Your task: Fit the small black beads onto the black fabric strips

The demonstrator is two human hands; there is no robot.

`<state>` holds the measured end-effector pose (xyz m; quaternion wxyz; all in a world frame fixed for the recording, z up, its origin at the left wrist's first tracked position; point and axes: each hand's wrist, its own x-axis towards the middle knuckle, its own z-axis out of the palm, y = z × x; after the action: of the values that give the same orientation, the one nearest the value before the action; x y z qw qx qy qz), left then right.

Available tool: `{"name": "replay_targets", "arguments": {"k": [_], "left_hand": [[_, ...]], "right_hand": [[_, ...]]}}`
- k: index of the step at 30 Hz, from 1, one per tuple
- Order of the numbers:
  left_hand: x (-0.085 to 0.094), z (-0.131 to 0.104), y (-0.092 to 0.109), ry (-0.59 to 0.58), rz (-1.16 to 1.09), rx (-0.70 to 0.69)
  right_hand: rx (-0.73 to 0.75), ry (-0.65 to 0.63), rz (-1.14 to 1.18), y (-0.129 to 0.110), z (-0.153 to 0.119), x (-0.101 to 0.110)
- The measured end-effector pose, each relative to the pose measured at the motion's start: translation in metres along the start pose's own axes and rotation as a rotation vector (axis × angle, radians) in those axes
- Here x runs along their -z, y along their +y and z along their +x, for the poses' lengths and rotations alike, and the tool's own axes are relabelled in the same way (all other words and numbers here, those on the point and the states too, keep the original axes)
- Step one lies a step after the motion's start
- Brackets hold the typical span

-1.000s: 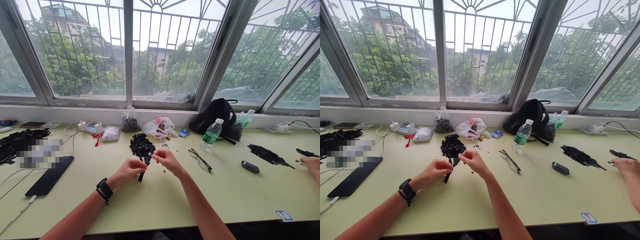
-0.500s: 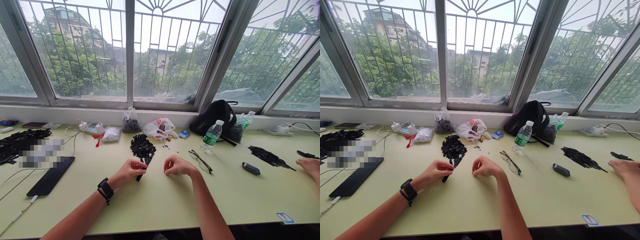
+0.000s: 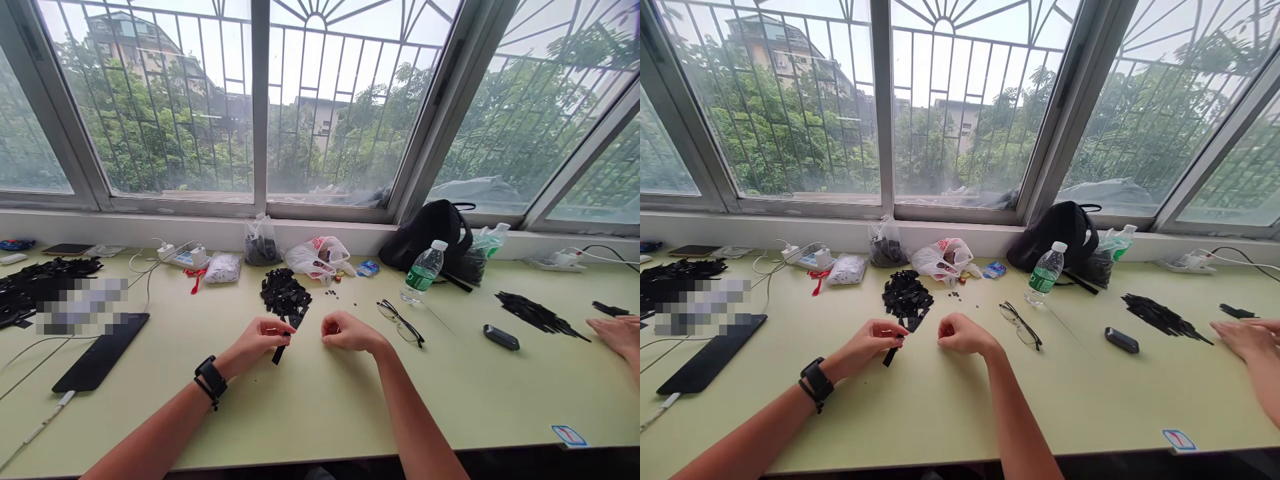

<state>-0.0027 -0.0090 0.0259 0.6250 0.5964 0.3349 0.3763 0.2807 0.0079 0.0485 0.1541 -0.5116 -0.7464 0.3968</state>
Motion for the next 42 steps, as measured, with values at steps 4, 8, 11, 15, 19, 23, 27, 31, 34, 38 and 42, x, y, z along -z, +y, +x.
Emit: {"name": "replay_targets", "arguments": {"k": [4, 8, 11, 15, 19, 23, 27, 31, 34, 38, 42], "left_hand": [[0.001, 0.001, -0.003, 0.013, 0.0, -0.002], [0.001, 0.002, -0.003, 0.049, 0.011, -0.009], [0.001, 0.003, -0.002, 0.082, 0.007, -0.02], [0.003, 0.004, -0.002, 0.089, -0.035, -0.026], [0.005, 0.005, -0.005, 0.072, -0.043, -0.028], [0.005, 0.006, -0.008, 0.087, -0.023, -0.03], [0.005, 0.007, -0.01, 0.09, -0.021, -0.042], [0.005, 0.009, -0.013, 0.084, 0.001, -0.063], [0.005, 0.01, -0.014, 0.089, -0.009, -0.071], [0.005, 0.01, -0.016, 0.083, -0.028, -0.07], [0.005, 0.011, -0.017, 0.071, -0.025, -0.071]], "right_hand": [[0.074, 0.079, 0.139, -0.009, 0.005, -0.011], [0.204, 0.15, 0.301, -0.02, 0.013, -0.025], [0.28, 0.201, 0.429, -0.027, 0.019, -0.037], [0.312, 0.239, 0.531, -0.034, 0.024, -0.049], [0.357, 0.241, 0.582, -0.036, 0.026, -0.056], [0.38, 0.222, 0.574, -0.034, 0.029, -0.063], [0.388, 0.286, 0.523, -0.032, 0.035, -0.073], [0.408, 0.337, 0.49, -0.032, 0.038, -0.08], [0.424, 0.373, 0.439, -0.034, 0.038, -0.081], [0.425, 0.377, 0.386, -0.036, 0.035, -0.079], [0.425, 0.379, 0.378, -0.037, 0.035, -0.078]]}}
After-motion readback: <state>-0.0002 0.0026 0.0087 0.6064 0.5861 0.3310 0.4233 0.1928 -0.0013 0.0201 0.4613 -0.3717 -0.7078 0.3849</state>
